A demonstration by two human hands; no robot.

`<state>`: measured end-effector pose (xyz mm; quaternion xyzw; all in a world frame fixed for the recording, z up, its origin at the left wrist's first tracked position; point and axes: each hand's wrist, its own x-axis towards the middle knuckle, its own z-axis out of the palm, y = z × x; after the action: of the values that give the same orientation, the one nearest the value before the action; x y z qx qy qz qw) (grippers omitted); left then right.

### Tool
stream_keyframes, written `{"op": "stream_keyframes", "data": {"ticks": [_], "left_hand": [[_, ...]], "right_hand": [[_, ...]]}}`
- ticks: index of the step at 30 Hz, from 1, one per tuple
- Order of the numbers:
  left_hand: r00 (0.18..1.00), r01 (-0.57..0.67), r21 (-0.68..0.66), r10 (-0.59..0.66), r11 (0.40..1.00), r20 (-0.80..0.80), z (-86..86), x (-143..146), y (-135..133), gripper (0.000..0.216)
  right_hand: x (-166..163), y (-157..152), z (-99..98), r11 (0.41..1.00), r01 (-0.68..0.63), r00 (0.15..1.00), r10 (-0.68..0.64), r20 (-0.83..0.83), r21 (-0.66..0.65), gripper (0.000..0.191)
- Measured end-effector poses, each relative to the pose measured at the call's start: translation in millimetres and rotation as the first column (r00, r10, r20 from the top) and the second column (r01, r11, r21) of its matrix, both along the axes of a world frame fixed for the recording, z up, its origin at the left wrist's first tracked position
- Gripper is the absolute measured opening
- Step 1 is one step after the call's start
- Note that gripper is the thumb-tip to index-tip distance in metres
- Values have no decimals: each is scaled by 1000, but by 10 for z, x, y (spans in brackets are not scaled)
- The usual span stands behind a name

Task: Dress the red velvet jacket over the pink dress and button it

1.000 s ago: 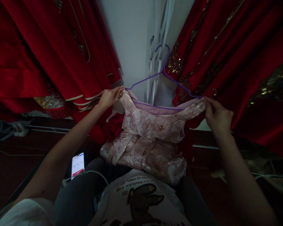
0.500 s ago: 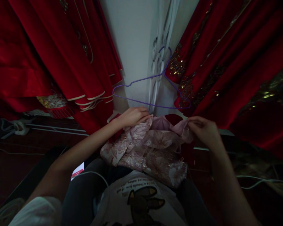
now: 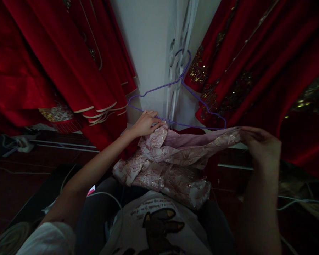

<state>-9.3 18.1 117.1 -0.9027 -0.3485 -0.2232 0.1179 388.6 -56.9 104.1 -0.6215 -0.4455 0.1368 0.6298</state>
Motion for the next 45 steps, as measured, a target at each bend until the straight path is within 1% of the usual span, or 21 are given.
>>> {"op": "stream_keyframes", "data": {"ticks": [2, 4, 7, 9, 12, 18, 21, 24, 27, 29, 31, 34, 36, 37, 39, 40, 42, 44, 45], "left_hand": [[1000, -2, -4, 2, 1000, -14, 41, -50, 16, 40], [1000, 5, -15, -5, 1000, -29, 68, -72, 29, 41], [999, 20, -42, -22, 999, -35, 88, -73, 21, 43], [999, 11, -45, -13, 999, -47, 96, -68, 3, 44], [996, -24, -22, 22, 999, -81, 103, -70, -10, 44], [994, -26, -1, 26, 1000, -102, 83, -47, 1, 45], [994, 9, -23, -12, 1000, -112, 45, 51, -15, 46], [992, 44, -45, -49, 998, -116, -15, 211, -8, 47], [992, 72, -59, -78, 996, -100, -87, 382, 37, 49], [993, 86, -68, -91, 994, -75, -130, 472, 74, 51], [996, 81, -85, -84, 993, -29, -158, 527, 105, 50], [997, 65, -146, -58, 987, 51, -160, 532, 139, 47], [990, 83, -161, -63, 983, 126, -144, 473, 162, 43], [982, 90, -144, -63, 985, 178, -137, 418, 178, 42], [950, 75, -87, -45, 993, 310, -140, 242, 226, 40], [923, 43, -59, -17, 997, 383, -152, 117, 259, 41], [844, -60, -34, 69, 998, 532, -194, -203, 332, 43], [709, -235, -47, 204, 971, 674, -245, -574, 395, 46], [642, -289, -71, 248, 955, 725, -266, -755, 415, 48]], "right_hand": [[102, 45, -62, 998, 49, 999, -49, -10, 50, 26], [134, 93, -110, 992, 82, 997, -82, -4, 94, 26], [115, 145, -141, 989, 105, 994, -108, 16, 103, 25], [97, 154, -133, 989, 92, 996, -92, -8, 117, 24], [74, 128, -94, 983, 62, 997, -54, -54, 171, 23], [-38, 63, -3, 955, 30, 999, -23, -28, 295, 21], [-129, 130, 123, 947, 17, 997, -41, 68, 322, 20], [-244, 302, 368, 939, 2, 974, -80, 213, 345, 19], [-393, 510, 647, 937, -71, 949, -42, 311, 341, 17], [-496, 619, 768, 944, -135, 923, 10, 385, 300, 17], [-576, 684, 800, 953, -177, 884, 44, 466, 246, 20], [-620, 706, 704, 960, -208, 820, 68, 568, 185, 24], [-607, 692, 604, 957, -232, 790, 82, 608, 173, 24], [-593, 685, 561, 956, -237, 780, 80, 621, 175, 25], [-562, 680, 503, 953, -241, 767, 71, 637, 184, 26], [-546, 685, 490, 953, -241, 764, 68, 642, 186, 27], [-517, 709, 486, 951, -242, 765, 65, 641, 192, 29], [-495, 749, 495, 949, -246, 780, 72, 622, 199, 30], [-487, 770, 497, 948, -250, 790, 80, 608, 200, 31]]}}
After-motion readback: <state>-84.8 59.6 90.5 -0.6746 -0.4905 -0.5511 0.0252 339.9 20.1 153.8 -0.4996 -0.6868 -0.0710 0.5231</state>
